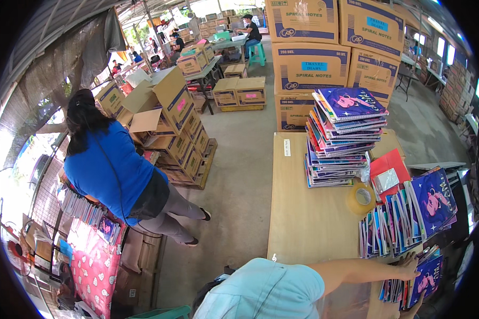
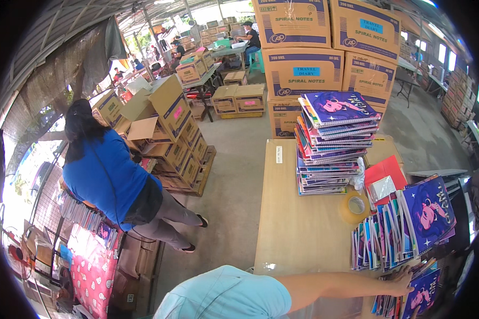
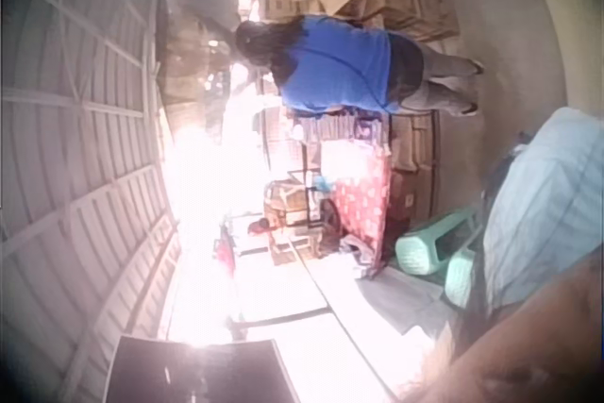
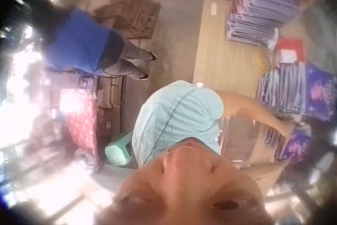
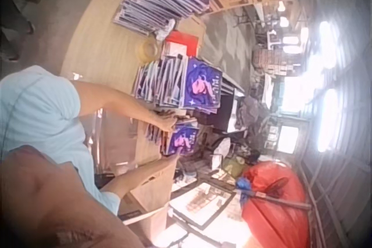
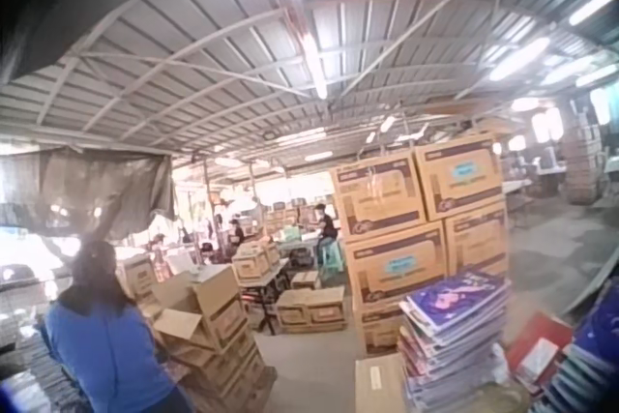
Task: The person wraps spiral notebooks in clear plastic bags using a roll of plastic wrap. They place the notebooks on the wrap, fold the plastic around them, and then place the wrapped items into a cardboard box.
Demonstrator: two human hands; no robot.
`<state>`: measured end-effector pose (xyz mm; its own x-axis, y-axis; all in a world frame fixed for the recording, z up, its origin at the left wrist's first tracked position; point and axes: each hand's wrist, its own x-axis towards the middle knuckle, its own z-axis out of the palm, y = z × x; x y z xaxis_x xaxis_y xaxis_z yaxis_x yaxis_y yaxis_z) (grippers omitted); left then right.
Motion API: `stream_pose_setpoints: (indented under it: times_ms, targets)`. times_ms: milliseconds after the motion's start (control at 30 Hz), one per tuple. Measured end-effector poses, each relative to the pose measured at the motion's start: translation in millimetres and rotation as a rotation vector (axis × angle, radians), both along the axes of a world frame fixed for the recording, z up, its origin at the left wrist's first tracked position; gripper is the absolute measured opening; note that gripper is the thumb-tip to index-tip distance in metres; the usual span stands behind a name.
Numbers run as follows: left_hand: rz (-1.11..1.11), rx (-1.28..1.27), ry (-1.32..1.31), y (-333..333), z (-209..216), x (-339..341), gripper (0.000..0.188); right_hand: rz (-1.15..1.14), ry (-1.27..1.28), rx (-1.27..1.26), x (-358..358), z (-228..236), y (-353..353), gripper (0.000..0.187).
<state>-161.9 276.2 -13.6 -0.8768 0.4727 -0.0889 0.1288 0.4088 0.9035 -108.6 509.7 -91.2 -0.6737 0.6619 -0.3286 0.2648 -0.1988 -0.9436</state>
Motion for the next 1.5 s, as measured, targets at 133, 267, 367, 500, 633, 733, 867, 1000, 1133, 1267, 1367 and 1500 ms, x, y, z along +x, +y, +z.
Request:
stream_pose_setpoints:
  times_ms: [133, 267, 367, 500, 633, 733, 867, 1000, 1133, 1267, 1367, 1500]
  targets:
    - [-0.115, 0.056, -0.057, 5, 12, -3, 0.076, -0.043, 0.002, -0.041, 12, -15, 31, 0.033]
    - [0.113, -0.019, -0.124, 30, -1, -10, 0.069, -0.041, 0.002, -0.068, 8, -12, 39, 0.031]
    - [0.062, 0.045, -0.150, 42, 8, -7, 0.063, -0.065, 0.012, -0.111, 20, -20, 60, 0.029]
    - [-0.093, 0.218, -0.190, 50, 15, -10, 0.055, -0.051, 0.109, -0.224, 48, -31, 101, 0.027]
    - [-0.291, 0.493, -0.434, 67, 37, -20, 0.047, -0.059, 0.156, -0.249, 81, -22, 114, 0.025]
    - [-0.401, 0.576, -0.650, 69, 45, -51, 0.041, -0.017, 0.103, -0.471, 47, 10, 43, 0.026]
    - [-0.415, 0.095, -0.360, 90, 36, -58, 0.048, -0.020, 0.173, -0.547, 63, 58, -12, 0.033]
    - [-0.477, -0.100, -0.243, 99, 25, -63, 0.058, -0.120, 0.156, -0.432, 74, 72, -11, 0.035]
    - [-0.439, -0.108, -0.266, 97, 11, -83, 0.064, -0.097, 0.125, -0.389, 66, 72, -18, 0.035]
    - [-0.225, -0.109, -0.003, 109, 30, -51, 0.096, -0.112, 0.015, -0.361, 81, 70, -14, 0.036]
    - [-0.195, 0.067, -0.126, 122, 25, -68, 0.059, -0.074, 0.041, -0.384, 72, 65, -10, 0.043]
    - [-0.431, 0.199, -0.423, 124, 33, -63, 0.075, -0.036, 0.129, -0.477, 77, 46, 5, 0.042]
